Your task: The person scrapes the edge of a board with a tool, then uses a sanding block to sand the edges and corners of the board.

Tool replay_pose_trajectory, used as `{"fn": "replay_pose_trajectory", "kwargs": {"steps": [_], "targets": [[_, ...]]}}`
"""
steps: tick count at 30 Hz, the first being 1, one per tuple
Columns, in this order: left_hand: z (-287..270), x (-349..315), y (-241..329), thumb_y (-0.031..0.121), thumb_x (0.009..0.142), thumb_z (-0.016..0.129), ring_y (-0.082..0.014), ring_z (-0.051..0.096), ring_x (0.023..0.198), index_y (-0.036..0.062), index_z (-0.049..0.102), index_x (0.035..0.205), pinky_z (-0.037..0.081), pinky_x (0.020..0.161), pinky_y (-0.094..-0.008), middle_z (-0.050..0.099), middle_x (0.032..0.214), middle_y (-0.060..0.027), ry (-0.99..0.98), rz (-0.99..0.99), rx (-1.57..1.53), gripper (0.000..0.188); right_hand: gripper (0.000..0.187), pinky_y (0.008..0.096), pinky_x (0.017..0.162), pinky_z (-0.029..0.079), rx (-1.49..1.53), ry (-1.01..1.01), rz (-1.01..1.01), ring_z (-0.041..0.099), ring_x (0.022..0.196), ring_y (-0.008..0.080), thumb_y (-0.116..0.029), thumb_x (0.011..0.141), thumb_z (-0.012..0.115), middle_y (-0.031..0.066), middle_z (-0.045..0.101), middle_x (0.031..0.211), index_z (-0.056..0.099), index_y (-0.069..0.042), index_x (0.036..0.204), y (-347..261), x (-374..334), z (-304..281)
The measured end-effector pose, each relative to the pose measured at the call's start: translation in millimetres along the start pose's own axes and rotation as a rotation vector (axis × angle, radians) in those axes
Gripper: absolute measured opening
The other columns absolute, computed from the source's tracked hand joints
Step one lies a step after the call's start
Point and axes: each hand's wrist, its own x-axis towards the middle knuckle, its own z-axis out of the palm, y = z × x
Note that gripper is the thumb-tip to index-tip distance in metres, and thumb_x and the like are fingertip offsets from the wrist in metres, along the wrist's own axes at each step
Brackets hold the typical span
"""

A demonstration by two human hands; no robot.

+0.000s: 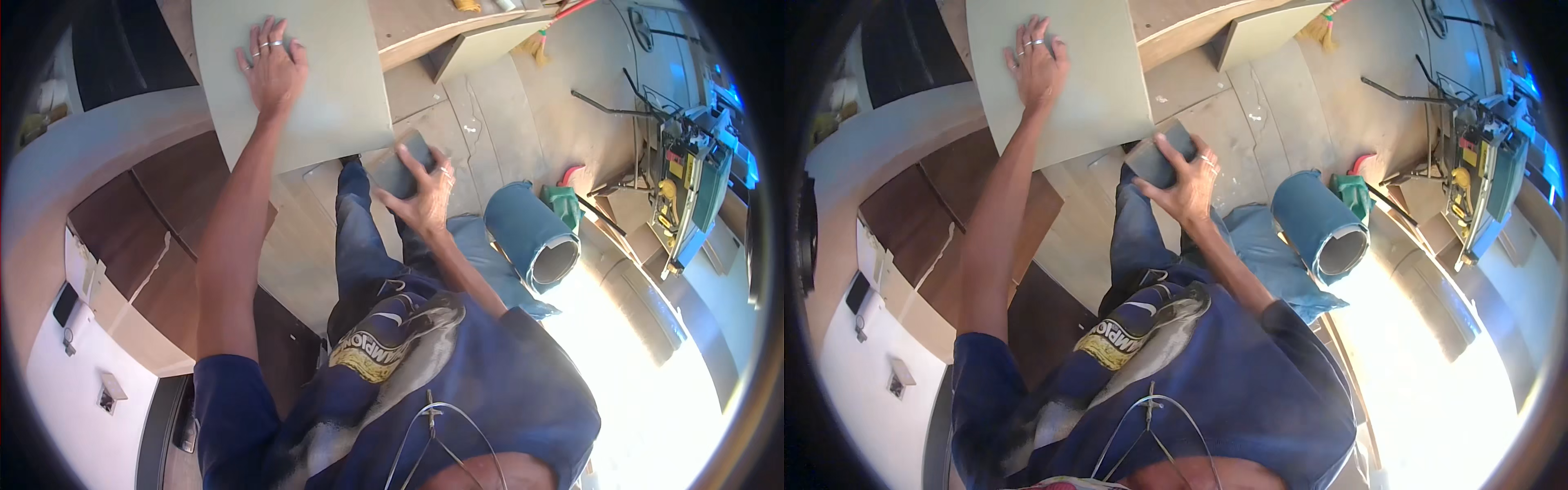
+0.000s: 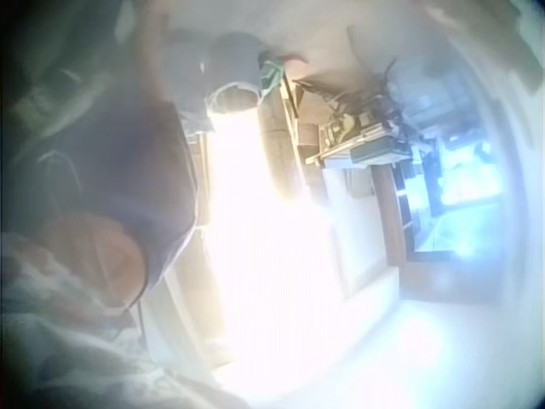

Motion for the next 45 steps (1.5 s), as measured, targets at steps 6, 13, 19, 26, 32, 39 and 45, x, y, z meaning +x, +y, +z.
{"fn": "replay_pose_trajectory", "kwargs": {"steps": [6, 13, 19, 26, 32, 39, 45], "targets": [[-6, 4, 2, 0.030, 0.101, 0.050, -0.0292, 0.032, 0.153, 0.0162, 0.046, 0.149, 0.015, 0.124, -0.0637, 0.045, 0.160, -0.0046, -0.006, 0.003, -0.017, 0.050, 0.081, 0.0567, 0.104, 0.041, 0.060, 0.266, -0.170, 0.053, 0.121, 0.0448, -0.043, 0.057, 0.094, 0.0272, 0.054, 0.133, 0.069, -0.025, 0.132, 24, 133, -37], [-1, 5, 0, 0.029, 0.100, 0.050, -0.0287, 0.031, 0.154, 0.0162, 0.047, 0.148, 0.014, 0.124, -0.0627, 0.044, 0.160, -0.0058, -0.046, 0.002, -0.042, 0.050, 0.059, 0.0566, 0.091, 0.047, -0.379, 0.475, -0.546, 0.059, 0.109, 0.0416, -0.042, 0.074, 0.088, 0.0215, 0.064, 0.117, 0.069, -0.010, 0.119, -21, 295, -41], [-8, 8, 3, 0.028, 0.100, 0.050, -0.0293, 0.031, 0.154, 0.0159, 0.047, 0.149, 0.015, 0.124, -0.0629, 0.043, 0.161, -0.0056, -0.088, -0.024, 0.008, 0.050, 0.038, 0.0279, 0.066, 0.050, 0.574, -0.098, 0.274, 0.059, 0.073, 0.0109, -0.026, 0.090, 0.083, 0.0039, 0.065, 0.084, 0.065, -0.002, 0.113, 5, 75, 28], [-16, 9, 3, 0.027, 0.100, 0.051, -0.0315, 0.031, 0.154, 0.0143, 0.045, 0.148, 0.016, 0.123, -0.0642, 0.042, 0.161, -0.0064, -0.070, -0.007, -0.003, 0.050, 0.027, 0.0299, 0.069, 0.051, 0.678, -0.031, 0.426, 0.061, 0.077, 0.0129, -0.026, 0.104, 0.065, 0.0055, 0.067, 0.083, 0.071, 0.000, 0.102, 3, 73, 39], [-9, 7, 9, 0.025, 0.099, 0.054, -0.0352, 0.029, 0.154, 0.0121, 0.046, 0.147, 0.013, 0.124, -0.0649, 0.041, 0.160, -0.0087, -0.064, 0.007, -0.032, 0.051, 0.042, 0.0353, 0.074, 0.052, 0.651, 0.115, 0.268, 0.064, 0.082, 0.0182, -0.035, 0.106, 0.060, 0.0099, 0.071, 0.090, 0.066, 0.003, 0.121, -12, 81, 47], [-49, 6, -59, 0.020, 0.094, 0.063, -0.0327, 0.044, 0.144, 0.0087, 0.060, 0.135, 0.032, 0.118, -0.0543, 0.052, 0.151, -0.0152, -0.265, 0.010, -0.473, 0.042, 0.047, 0.0294, 0.070, 0.048, 0.604, 0.017, 0.251, 0.058, 0.079, 0.0127, -0.039, 0.104, 0.062, 0.0071, 0.067, 0.087, 0.065, 0.005, 0.120, -4, 88, 55], [-102, -54, -186, 0.024, 0.098, 0.060, -0.0351, 0.070, 0.105, 0.0023, 0.065, 0.126, 0.054, 0.095, -0.0426, 0.072, 0.114, -0.0192, -0.203, -0.349, -0.497, 0.036, 0.048, 0.0373, 0.072, 0.052, 0.394, 0.026, 0.147, 0.065, 0.078, 0.0221, -0.042, 0.101, 0.065, 0.0112, 0.069, 0.086, 0.065, -0.001, 0.125, -7, 94, 58]]}}
